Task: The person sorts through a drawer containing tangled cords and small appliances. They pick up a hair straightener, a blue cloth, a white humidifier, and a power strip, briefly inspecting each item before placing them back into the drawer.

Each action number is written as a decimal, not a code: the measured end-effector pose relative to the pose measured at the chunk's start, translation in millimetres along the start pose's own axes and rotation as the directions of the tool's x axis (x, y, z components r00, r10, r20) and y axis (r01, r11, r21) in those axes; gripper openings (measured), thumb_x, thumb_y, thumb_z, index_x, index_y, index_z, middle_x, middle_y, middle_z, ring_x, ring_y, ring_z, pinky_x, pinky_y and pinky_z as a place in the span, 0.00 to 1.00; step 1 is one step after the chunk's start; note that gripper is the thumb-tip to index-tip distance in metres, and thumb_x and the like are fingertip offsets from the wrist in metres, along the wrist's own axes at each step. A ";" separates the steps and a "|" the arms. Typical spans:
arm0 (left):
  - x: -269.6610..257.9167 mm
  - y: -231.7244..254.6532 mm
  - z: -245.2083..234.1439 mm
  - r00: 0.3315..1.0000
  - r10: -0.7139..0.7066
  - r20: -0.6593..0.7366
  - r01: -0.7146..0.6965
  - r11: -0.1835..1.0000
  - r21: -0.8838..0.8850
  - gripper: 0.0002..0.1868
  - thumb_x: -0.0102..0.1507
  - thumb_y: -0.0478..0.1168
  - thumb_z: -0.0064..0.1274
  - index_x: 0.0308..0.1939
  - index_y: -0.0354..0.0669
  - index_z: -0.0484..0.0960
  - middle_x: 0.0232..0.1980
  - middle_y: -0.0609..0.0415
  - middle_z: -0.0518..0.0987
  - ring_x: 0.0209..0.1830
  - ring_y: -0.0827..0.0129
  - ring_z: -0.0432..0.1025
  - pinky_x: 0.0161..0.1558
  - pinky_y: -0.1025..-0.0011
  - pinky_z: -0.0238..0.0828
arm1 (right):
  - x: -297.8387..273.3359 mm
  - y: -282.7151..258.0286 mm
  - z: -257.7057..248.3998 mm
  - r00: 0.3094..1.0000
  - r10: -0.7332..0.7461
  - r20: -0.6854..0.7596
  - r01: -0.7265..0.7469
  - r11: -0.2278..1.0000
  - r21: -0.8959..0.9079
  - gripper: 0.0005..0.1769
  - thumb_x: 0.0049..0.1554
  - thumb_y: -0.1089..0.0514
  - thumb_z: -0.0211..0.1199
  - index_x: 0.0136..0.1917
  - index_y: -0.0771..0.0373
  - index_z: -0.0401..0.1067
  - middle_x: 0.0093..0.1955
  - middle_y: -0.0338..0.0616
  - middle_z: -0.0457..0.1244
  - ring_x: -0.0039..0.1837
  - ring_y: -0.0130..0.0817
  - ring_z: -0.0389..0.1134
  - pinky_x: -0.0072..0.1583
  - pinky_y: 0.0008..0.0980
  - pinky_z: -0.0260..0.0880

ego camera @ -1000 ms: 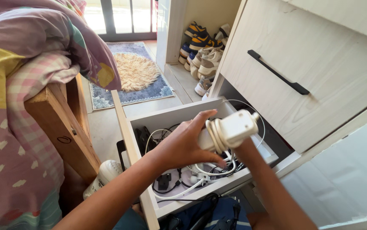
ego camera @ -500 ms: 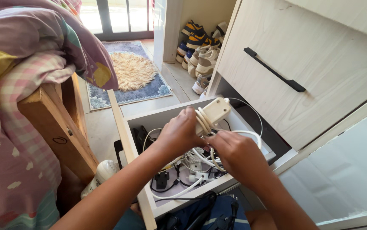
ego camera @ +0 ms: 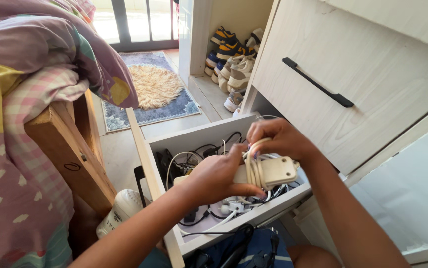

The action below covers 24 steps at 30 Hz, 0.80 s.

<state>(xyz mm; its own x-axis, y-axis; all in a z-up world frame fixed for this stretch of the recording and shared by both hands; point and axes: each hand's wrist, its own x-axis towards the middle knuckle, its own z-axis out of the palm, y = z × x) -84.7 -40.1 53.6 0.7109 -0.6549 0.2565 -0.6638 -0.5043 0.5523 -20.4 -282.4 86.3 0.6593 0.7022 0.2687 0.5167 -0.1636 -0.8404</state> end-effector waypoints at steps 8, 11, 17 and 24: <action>4.2 6.2 0.2 0.882 0.175 -0.437 -0.313 0.911 -0.269 0.69 0.49 0.53 0.73 0.76 0.22 0.41 0.52 0.24 0.76 0.51 0.38 0.75 0.54 0.53 0.74 | -4.1 66.4 48.7 0.847 0.286 -0.449 0.008 0.836 0.548 0.11 0.58 0.57 0.61 0.52 0.63 0.73 0.50 0.44 0.70 0.49 0.30 0.74 0.52 0.30 0.76; 12.2 4.7 -5.7 0.943 -0.170 -0.286 -0.008 0.848 -0.530 0.57 0.48 0.46 0.67 0.73 0.29 0.51 0.47 0.39 0.83 0.42 0.55 0.84 0.45 0.65 0.83 | -7.3 52.2 62.8 0.752 0.324 -0.574 -0.110 0.920 0.376 0.14 0.59 0.55 0.56 0.54 0.63 0.75 0.48 0.45 0.71 0.47 0.28 0.74 0.51 0.28 0.78; 32.7 -24.0 -18.8 0.816 -0.454 -0.358 0.282 0.853 -0.440 0.32 0.47 0.39 0.66 0.53 0.30 0.74 0.43 0.39 0.83 0.35 0.54 0.82 0.37 0.65 0.83 | -25.7 -15.8 77.3 0.817 0.181 -0.547 -0.431 0.822 -0.372 0.16 0.63 0.59 0.61 0.63 0.61 0.77 0.38 0.53 0.68 0.37 0.38 0.64 0.39 0.33 0.65; 37.4 -37.0 8.8 0.903 -0.168 -0.396 0.283 0.925 0.254 0.21 0.56 0.39 0.62 0.46 0.33 0.72 0.40 0.41 0.81 0.39 0.50 0.79 0.39 0.59 0.78 | -21.8 -69.6 67.5 0.948 -0.317 -0.029 0.103 0.391 -0.915 0.05 0.58 0.58 0.66 0.48 0.58 0.78 0.41 0.43 0.70 0.41 0.38 0.72 0.41 0.37 0.71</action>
<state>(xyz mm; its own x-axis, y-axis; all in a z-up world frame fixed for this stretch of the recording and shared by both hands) -35.6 -50.9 35.8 0.8454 -0.2839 0.4525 -0.4714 -0.7949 0.3820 -107.6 -239.6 107.1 0.4771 0.6975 0.5347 0.7691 -0.6257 0.1300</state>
